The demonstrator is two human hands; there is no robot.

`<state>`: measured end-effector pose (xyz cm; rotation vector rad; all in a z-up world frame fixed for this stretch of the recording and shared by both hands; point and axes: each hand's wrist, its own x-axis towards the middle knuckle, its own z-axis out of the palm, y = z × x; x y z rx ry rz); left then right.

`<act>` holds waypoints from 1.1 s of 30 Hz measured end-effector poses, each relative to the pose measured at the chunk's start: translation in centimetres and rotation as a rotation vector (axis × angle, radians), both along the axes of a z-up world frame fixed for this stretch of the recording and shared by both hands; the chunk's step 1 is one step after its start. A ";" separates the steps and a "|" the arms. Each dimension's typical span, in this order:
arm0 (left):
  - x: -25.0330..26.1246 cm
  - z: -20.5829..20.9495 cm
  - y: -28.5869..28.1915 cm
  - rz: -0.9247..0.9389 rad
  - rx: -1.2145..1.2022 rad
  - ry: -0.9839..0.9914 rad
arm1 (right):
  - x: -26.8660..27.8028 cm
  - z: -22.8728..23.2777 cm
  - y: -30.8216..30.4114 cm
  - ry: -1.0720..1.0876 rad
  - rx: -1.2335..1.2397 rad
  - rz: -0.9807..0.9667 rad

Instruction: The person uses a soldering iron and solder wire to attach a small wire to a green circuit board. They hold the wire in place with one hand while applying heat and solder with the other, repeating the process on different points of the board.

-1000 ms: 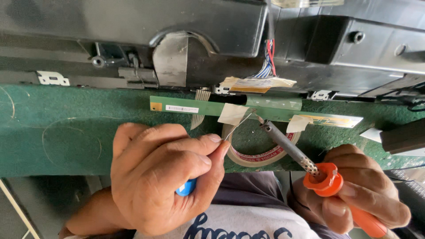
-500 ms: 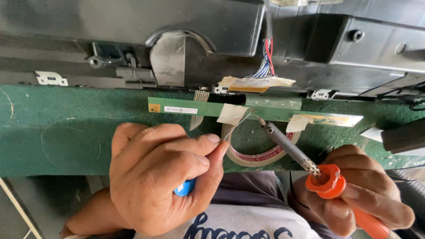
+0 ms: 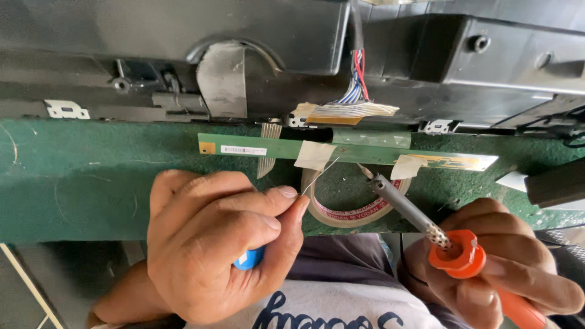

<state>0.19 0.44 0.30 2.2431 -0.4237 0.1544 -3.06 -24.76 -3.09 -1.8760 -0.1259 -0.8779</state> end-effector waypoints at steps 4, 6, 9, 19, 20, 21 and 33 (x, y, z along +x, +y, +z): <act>-0.3 -0.1 0.2 -0.025 -0.013 -0.017 | -0.1 0.1 0.1 -0.027 0.049 0.007; -0.8 -0.3 0.3 -0.002 -0.104 -0.078 | -0.4 0.3 0.1 -0.011 0.104 0.008; -1.8 -0.5 1.1 -0.005 -0.194 -0.074 | -0.7 0.0 -1.1 -0.056 0.039 0.049; -3.3 -1.1 -0.5 0.232 -0.579 -0.359 | -3.4 1.6 -2.5 -0.254 0.171 0.190; -3.2 -0.9 -0.7 0.237 -0.606 -0.347 | -4.4 2.3 -2.3 -0.282 0.209 0.110; -3.5 -0.6 -0.8 0.247 -0.630 -0.321 | -5.7 3.0 -2.2 -0.293 0.249 0.029; -5.5 0.1 2.7 0.404 -1.041 -0.279 | -7.0 2.6 -6.8 -0.216 0.083 0.166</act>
